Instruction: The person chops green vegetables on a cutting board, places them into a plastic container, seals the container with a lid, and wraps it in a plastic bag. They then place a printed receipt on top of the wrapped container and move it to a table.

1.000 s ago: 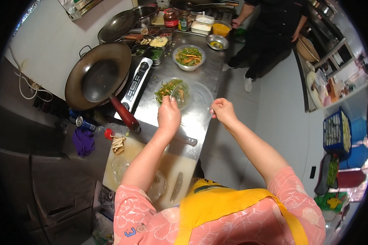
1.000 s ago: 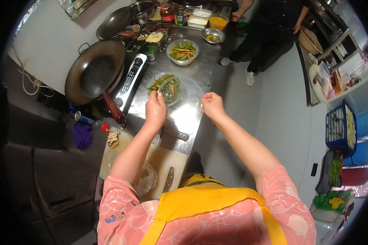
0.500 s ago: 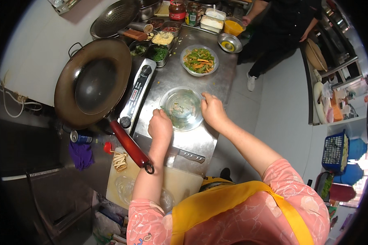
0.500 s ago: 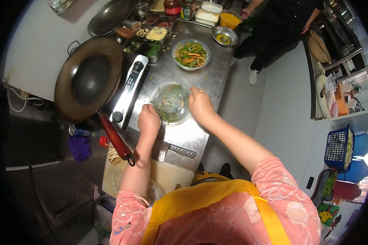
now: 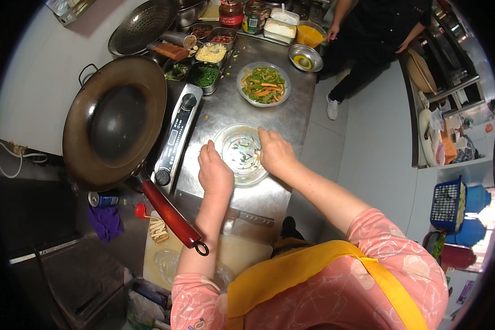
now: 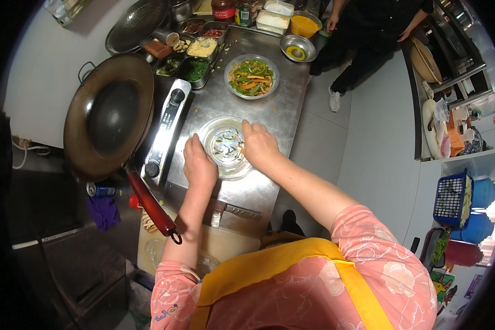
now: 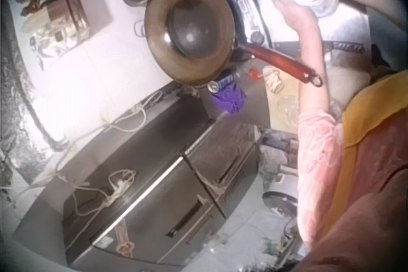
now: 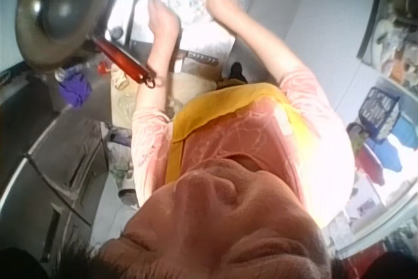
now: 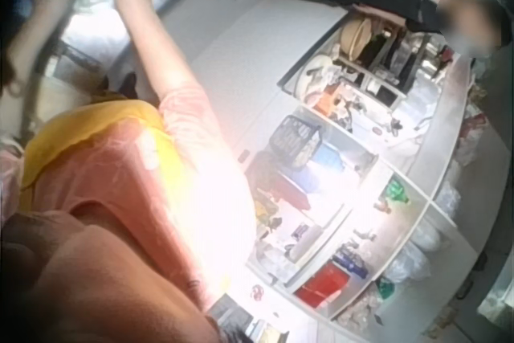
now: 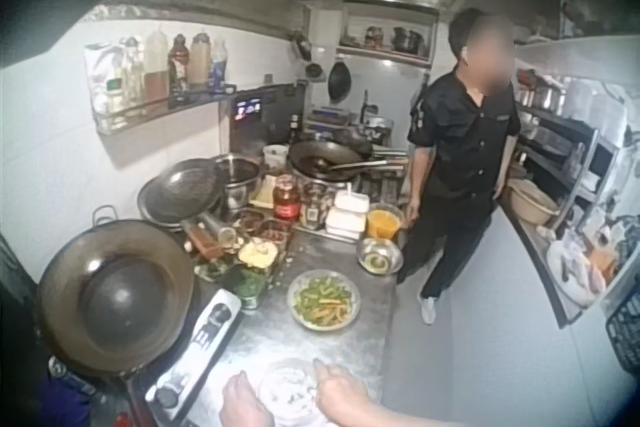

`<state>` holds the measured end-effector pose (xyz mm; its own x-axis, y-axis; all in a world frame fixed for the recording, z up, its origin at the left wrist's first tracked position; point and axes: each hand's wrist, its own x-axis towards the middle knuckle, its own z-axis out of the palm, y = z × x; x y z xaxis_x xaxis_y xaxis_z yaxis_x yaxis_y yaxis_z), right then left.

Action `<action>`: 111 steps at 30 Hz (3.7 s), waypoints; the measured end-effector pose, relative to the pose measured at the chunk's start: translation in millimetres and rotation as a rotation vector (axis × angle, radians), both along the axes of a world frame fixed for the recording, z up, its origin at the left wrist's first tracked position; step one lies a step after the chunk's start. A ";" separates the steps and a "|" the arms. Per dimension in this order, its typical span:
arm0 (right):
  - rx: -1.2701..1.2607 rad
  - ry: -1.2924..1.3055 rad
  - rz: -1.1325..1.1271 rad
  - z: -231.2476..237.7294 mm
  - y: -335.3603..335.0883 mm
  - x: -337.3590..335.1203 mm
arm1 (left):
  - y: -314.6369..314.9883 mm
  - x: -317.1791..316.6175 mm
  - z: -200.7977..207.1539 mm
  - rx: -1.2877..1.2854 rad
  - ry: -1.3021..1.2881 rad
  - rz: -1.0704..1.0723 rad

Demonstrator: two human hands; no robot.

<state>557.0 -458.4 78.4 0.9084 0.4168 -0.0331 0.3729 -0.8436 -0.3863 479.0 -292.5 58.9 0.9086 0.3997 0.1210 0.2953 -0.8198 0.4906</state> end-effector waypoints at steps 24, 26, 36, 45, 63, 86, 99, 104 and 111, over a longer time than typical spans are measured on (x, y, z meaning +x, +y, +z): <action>0.191 -0.261 0.378 -15.3 5.3 45.5 | -12.5 11.7 46.8 0.090 0.209 -0.457; 0.244 -0.103 0.381 -8.5 7.3 39.8 | -12.4 11.4 40.5 0.202 0.216 -0.473; 0.597 0.255 -0.370 -50.4 -26.2 31.5 | 9.0 11.3 -19.5 -0.363 -0.216 0.220; 0.869 0.666 -0.418 -9.3 -73.5 -14.7 | -11.6 -35.2 12.0 -1.201 0.133 0.137; 1.063 0.914 -0.090 99.8 59.7 -350.1 | 146.9 -383.4 137.9 -1.053 -0.017 0.158; 0.915 -0.644 -1.094 175.3 -282.1 -333.6 | 111.0 -362.8 112.8 0.308 0.006 -0.234; -0.063 -1.851 -1.321 390.0 -554.2 -613.8 | -121.5 -294.6 120.4 -0.284 0.043 -0.727; 0.205 -1.672 -1.401 424.2 -579.3 -633.1 | -238.3 -293.4 147.3 -0.512 -0.308 -1.046; 1.255 -0.715 -1.060 333.1 -469.5 -574.1 | -341.2 -332.2 191.7 -1.507 0.706 -1.177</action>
